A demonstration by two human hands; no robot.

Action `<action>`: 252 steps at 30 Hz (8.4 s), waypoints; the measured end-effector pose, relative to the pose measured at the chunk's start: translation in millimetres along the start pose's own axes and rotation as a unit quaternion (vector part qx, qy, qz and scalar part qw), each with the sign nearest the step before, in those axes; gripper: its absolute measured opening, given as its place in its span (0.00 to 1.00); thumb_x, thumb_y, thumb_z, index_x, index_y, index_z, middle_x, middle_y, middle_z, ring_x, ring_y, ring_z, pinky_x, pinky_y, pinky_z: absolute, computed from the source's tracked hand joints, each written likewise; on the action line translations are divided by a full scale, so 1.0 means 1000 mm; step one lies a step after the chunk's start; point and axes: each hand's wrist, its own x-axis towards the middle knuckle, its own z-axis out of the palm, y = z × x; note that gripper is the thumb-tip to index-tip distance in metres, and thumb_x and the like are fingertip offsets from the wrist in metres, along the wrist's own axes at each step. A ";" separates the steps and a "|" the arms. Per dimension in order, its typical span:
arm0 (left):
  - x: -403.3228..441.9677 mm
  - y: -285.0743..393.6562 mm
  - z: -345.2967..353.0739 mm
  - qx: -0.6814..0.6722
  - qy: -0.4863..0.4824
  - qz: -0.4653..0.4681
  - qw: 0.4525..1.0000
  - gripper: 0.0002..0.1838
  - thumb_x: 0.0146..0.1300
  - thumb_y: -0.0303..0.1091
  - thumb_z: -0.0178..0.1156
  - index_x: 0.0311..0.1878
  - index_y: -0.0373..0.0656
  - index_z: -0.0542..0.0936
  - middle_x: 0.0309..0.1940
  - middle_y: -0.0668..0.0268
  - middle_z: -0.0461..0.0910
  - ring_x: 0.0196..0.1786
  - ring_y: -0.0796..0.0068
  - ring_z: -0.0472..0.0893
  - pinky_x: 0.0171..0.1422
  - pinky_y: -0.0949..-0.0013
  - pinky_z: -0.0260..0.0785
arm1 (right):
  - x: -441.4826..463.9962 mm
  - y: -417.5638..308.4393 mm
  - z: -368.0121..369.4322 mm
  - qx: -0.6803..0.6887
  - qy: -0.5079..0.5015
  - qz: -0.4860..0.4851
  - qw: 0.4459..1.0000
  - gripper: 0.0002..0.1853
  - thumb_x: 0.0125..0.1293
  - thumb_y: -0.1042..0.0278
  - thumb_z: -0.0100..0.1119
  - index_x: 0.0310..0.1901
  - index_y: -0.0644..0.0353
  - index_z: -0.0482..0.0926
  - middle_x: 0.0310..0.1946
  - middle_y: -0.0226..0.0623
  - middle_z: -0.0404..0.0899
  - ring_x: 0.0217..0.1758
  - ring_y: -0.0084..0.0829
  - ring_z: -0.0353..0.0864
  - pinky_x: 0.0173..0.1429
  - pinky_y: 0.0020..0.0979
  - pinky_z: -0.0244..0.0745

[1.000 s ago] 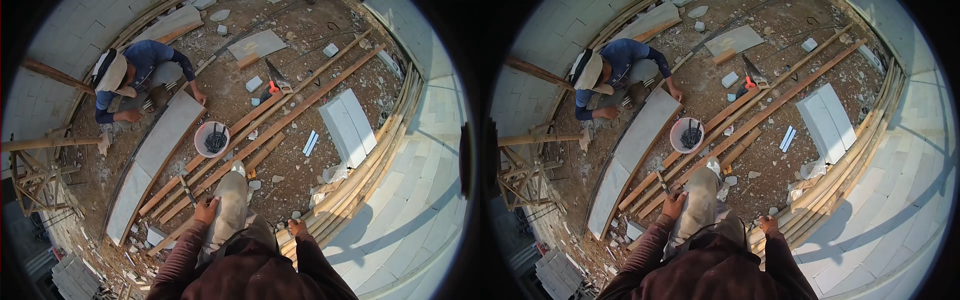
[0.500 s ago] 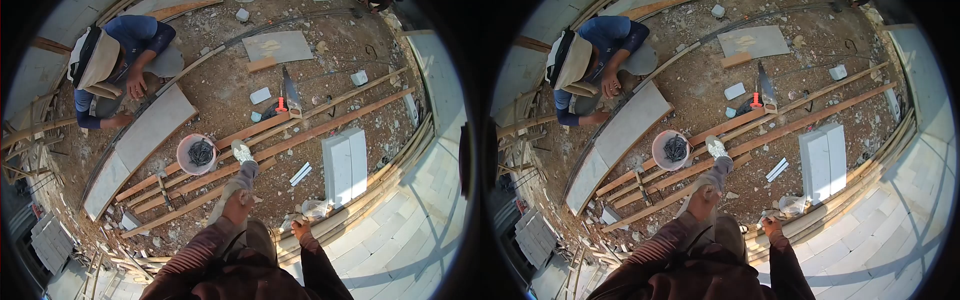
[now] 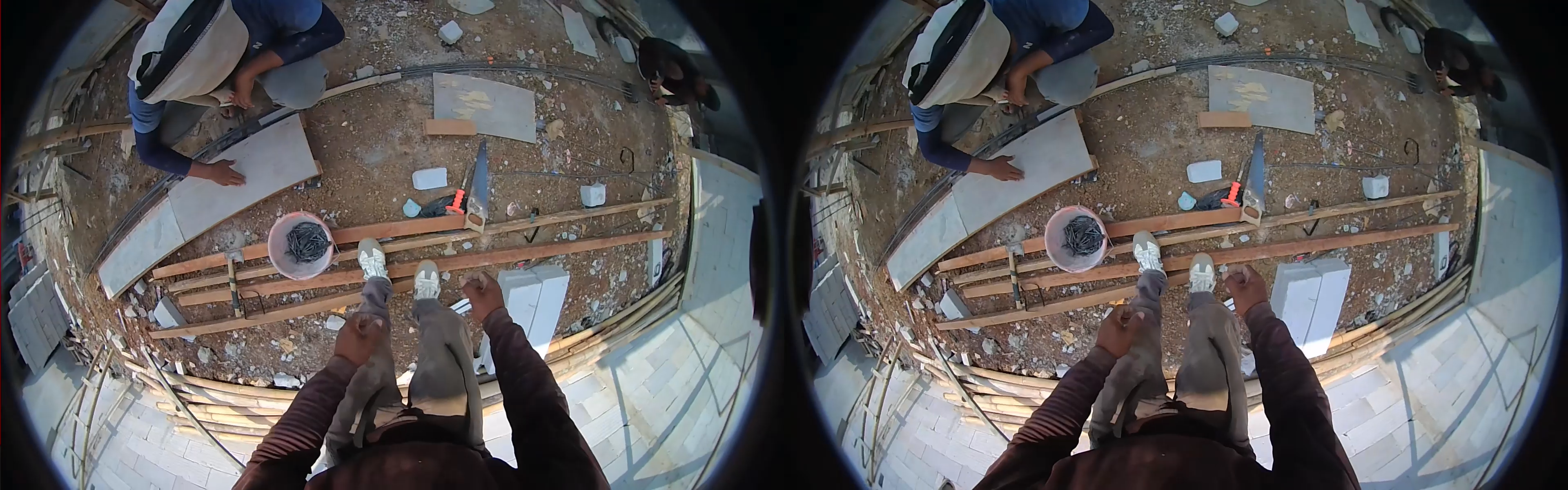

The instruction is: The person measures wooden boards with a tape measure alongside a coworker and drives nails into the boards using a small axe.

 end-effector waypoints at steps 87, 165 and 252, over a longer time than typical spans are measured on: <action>0.281 -0.248 0.136 -0.401 0.136 -0.250 0.871 0.19 0.73 0.47 0.49 0.44 0.40 0.79 0.31 0.64 0.81 0.31 0.71 0.80 0.35 0.68 0.73 | 0.617 -0.086 0.351 -0.072 -0.335 -0.085 0.936 0.12 0.63 0.60 0.67 0.34 0.60 0.80 0.25 0.31 0.81 0.22 0.22 0.79 0.24 0.25 0.75; 0.356 -0.313 0.189 -0.412 0.145 -0.244 0.866 0.23 0.73 0.50 0.52 0.45 0.38 0.85 0.36 0.60 0.84 0.38 0.71 0.80 0.46 0.68 0.70 | 0.559 -0.039 0.412 -0.467 -0.243 -0.438 0.729 0.49 0.46 0.44 0.80 0.66 0.59 0.66 0.65 0.47 0.73 0.69 0.46 0.72 0.71 0.42 0.69; 0.371 -0.282 0.116 -0.499 0.141 -0.207 0.830 0.20 0.72 0.51 0.51 0.38 0.45 0.82 0.24 0.68 0.79 0.22 0.73 0.76 0.25 0.69 0.66 | 0.588 -0.026 0.436 -0.127 -0.347 -0.241 0.898 0.14 0.66 0.60 0.61 0.35 0.65 0.83 0.25 0.39 0.85 0.26 0.31 0.87 0.31 0.33 0.80</action>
